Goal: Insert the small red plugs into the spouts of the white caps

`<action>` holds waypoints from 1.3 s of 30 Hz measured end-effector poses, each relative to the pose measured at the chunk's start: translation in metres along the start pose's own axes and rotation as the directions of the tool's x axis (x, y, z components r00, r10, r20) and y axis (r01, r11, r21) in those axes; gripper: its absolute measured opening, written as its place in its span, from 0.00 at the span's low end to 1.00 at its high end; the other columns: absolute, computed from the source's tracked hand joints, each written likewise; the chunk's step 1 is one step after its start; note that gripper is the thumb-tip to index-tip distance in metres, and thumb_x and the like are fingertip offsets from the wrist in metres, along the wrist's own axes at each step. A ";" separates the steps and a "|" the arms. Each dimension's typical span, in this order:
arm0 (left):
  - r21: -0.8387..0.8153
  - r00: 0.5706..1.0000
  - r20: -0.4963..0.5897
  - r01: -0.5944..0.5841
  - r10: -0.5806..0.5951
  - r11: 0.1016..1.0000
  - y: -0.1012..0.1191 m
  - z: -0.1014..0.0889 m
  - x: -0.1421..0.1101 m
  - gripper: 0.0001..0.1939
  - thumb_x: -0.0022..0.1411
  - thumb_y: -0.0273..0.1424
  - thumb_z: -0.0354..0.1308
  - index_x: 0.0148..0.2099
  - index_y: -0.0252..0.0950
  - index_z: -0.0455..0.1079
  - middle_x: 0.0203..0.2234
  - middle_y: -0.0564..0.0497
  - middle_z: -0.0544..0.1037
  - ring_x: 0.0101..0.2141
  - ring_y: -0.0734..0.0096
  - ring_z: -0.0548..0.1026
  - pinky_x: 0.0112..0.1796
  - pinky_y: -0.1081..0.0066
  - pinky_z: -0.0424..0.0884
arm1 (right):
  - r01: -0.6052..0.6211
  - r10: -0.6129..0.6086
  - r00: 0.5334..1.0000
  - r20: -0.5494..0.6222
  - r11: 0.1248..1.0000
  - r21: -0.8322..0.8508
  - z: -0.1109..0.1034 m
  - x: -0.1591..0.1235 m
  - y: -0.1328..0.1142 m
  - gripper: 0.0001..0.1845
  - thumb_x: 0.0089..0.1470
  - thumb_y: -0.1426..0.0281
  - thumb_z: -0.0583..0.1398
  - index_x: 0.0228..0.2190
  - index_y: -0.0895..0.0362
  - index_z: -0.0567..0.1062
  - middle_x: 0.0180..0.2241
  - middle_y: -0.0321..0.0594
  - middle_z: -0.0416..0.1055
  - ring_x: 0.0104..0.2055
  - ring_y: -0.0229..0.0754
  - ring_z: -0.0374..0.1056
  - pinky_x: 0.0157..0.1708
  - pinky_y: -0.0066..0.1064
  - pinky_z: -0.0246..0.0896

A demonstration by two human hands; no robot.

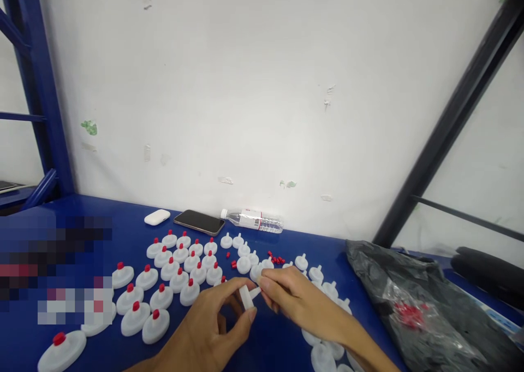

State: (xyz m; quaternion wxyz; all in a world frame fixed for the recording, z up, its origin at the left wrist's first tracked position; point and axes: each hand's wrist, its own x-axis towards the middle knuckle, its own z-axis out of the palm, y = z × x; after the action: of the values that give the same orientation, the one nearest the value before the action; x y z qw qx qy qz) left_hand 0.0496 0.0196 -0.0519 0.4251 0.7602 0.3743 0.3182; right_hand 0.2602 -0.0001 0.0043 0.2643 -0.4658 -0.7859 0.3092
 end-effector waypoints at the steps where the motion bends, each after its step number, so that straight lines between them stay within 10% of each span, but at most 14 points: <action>1: -0.010 1.000 -0.014 0.005 -0.005 1.000 0.001 0.000 -0.001 0.26 0.67 0.49 0.55 0.58 0.38 0.72 0.32 0.52 0.78 0.22 0.73 0.68 0.23 0.76 0.64 | 0.022 -0.022 1.000 0.004 1.000 -0.018 0.000 0.000 -0.001 0.22 0.73 0.64 0.50 0.25 0.54 0.66 0.23 0.28 0.62 0.26 0.34 0.59 0.30 0.27 0.53; 25: -0.206 0.995 0.096 -0.017 0.037 0.978 0.005 0.001 0.000 0.20 0.64 0.46 0.58 0.45 0.33 0.73 0.23 0.53 0.71 0.24 0.69 0.71 0.21 0.75 0.64 | 0.121 -0.130 0.990 -0.060 0.984 -0.131 0.010 -0.001 -0.003 0.22 0.74 0.60 0.48 0.26 0.53 0.58 0.26 0.29 0.59 0.29 0.37 0.55 0.32 0.33 0.47; 33: -0.195 0.992 -0.083 -0.109 0.094 0.975 0.010 -0.007 -0.002 0.20 0.74 0.50 0.48 0.56 0.42 0.64 0.26 0.60 0.58 0.22 0.74 0.58 0.25 0.75 0.56 | -0.010 -0.031 0.980 -0.198 0.979 -0.205 0.000 -0.002 0.001 0.26 0.70 0.64 0.52 0.21 0.54 0.50 0.20 0.28 0.46 0.23 0.36 0.45 0.26 0.35 0.39; 39: 0.171 0.869 0.048 -0.494 0.493 0.853 0.000 -0.007 -0.014 0.13 0.75 0.34 0.47 0.36 0.41 0.67 0.26 0.57 0.74 0.25 0.73 0.71 0.30 0.75 0.65 | -0.006 -0.022 0.997 -0.076 0.936 -0.351 0.015 0.005 0.005 0.28 0.73 0.59 0.50 0.20 0.55 0.57 0.19 0.27 0.57 0.23 0.34 0.53 0.28 0.33 0.44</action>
State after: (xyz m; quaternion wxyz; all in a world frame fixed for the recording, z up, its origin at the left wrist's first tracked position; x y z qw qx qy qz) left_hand 0.0366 0.0110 -0.0509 0.2601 0.8660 0.1933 0.3809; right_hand 0.2503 0.0028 -0.0091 0.2091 -0.5141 -0.8192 0.1442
